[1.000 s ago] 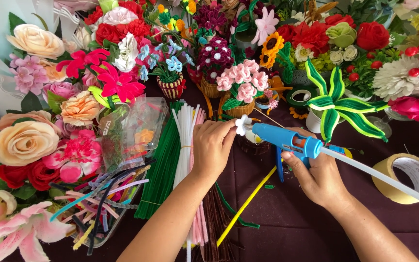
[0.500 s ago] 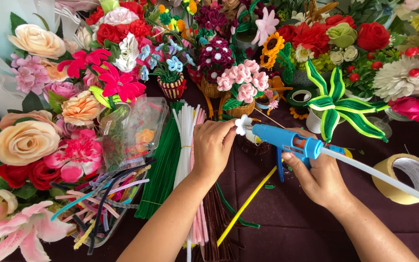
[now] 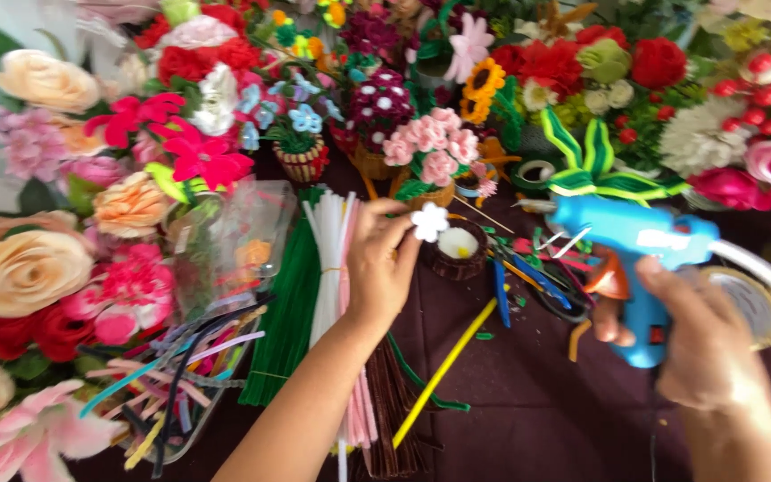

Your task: Assembling a small white flower by gluing individual petals onto a base using a hot glue gun and trimming materials with scissors.

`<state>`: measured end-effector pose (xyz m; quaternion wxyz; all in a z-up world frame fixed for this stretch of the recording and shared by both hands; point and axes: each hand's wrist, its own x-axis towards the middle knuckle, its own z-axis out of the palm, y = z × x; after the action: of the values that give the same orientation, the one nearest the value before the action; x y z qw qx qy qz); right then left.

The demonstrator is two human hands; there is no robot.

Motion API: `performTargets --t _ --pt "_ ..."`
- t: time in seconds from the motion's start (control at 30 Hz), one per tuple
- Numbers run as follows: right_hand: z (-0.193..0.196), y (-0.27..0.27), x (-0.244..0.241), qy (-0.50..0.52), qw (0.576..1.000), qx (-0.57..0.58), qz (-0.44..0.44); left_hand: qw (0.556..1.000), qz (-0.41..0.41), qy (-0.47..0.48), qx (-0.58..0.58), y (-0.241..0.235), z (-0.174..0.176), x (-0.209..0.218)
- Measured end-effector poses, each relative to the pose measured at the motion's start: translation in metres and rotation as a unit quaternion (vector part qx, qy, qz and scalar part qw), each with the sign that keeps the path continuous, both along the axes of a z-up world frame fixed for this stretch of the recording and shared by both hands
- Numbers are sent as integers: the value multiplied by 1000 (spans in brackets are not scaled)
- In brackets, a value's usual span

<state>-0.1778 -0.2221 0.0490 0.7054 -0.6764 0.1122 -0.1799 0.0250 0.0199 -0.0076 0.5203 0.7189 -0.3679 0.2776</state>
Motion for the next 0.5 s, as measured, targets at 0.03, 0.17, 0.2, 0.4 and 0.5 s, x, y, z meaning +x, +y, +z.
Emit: performTargets --t 0.03,0.17,0.2,0.4,0.5 --pt "7 -6 -10 2 1000 0 -9 1000 -9 2 0 2 -2 1" --pt "26 -36 -52 45 983 -129 -123 1000 -12 12 -13 1 -1 0" --pt "29 -43 -60 64 970 -171 -163 1000 -11 -3 -20 2 2 0" --pt "-12 -144 -91 220 937 -201 -184 1000 -1 -12 -17 4 3 -1" --pt "-18 -153 -79 365 888 -172 -220 1000 -5 -8 -14 4 5 -1"
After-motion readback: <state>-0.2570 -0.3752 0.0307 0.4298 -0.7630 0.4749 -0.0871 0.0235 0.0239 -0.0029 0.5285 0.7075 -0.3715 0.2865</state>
